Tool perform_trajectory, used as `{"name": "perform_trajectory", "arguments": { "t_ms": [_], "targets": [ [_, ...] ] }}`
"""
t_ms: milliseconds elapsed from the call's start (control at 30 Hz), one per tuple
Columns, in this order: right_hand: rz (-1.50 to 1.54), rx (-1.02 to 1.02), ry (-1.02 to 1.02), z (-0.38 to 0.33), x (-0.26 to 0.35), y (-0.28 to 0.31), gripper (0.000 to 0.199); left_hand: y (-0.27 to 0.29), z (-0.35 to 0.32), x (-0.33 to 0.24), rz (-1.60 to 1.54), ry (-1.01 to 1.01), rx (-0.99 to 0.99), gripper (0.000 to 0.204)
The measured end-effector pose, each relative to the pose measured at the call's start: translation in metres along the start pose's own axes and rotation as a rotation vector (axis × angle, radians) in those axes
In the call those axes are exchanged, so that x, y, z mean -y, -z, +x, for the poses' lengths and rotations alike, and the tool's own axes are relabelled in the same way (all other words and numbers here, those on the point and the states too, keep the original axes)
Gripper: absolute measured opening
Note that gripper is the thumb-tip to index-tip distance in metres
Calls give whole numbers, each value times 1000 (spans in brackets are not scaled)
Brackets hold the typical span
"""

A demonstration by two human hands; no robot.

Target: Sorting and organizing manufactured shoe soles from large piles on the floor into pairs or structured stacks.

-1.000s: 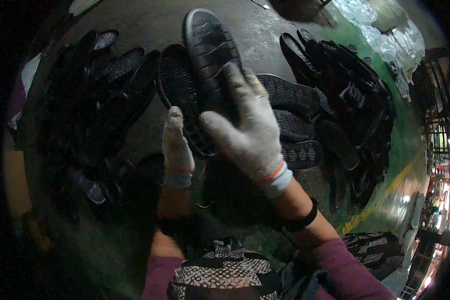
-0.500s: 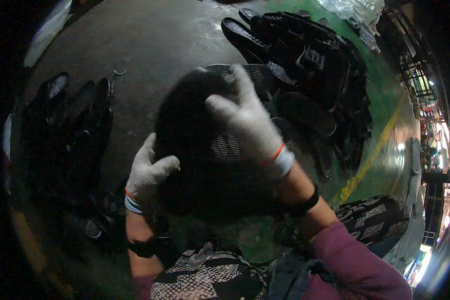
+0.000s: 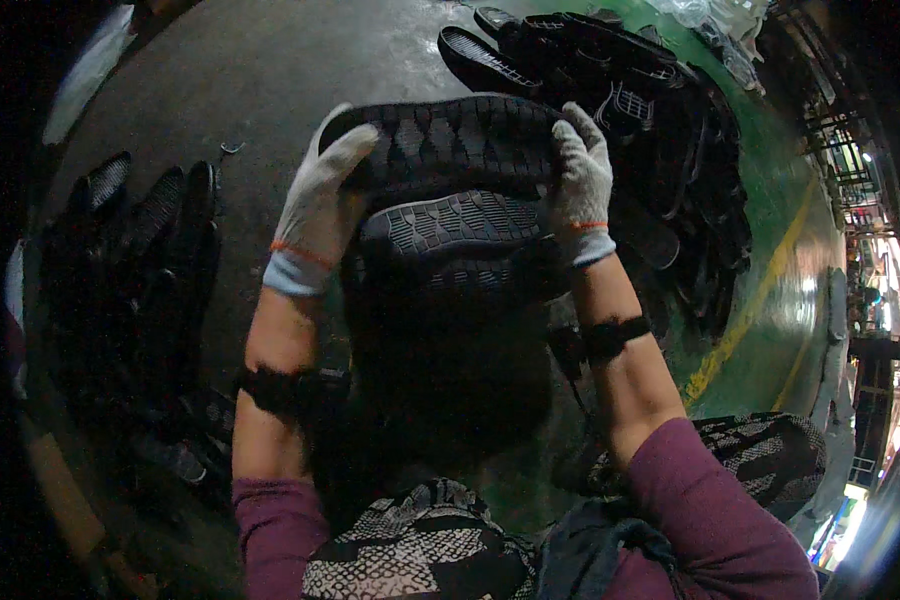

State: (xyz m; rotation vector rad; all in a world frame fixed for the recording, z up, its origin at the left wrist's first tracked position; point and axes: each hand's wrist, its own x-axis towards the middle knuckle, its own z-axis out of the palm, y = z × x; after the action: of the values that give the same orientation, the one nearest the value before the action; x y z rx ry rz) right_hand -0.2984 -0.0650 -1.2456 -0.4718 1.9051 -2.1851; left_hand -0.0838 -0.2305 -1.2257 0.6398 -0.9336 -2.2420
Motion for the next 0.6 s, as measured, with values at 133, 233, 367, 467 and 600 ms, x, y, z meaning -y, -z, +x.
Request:
{"name": "perform_trajectory", "arguments": {
  "t_ms": [133,233,367,467,600],
  "targets": [
    [125,39,52,25,-18,-25,45,14,33,-16,345,-45,-62,40],
    [85,139,-82,25,-41,-21,49,51,51,15,543,-109,-19,60],
    [-254,217,-12,41,-66,26,61,69,59,81,1242,-303,-204,67],
    [-749,211,230,37,-61,28,73,124,41,74,1376,-703,-391,72],
    [-819,138,484,40,-34,29,72,225,-26,-11,1752,-922,-985,42]
  ]
}}
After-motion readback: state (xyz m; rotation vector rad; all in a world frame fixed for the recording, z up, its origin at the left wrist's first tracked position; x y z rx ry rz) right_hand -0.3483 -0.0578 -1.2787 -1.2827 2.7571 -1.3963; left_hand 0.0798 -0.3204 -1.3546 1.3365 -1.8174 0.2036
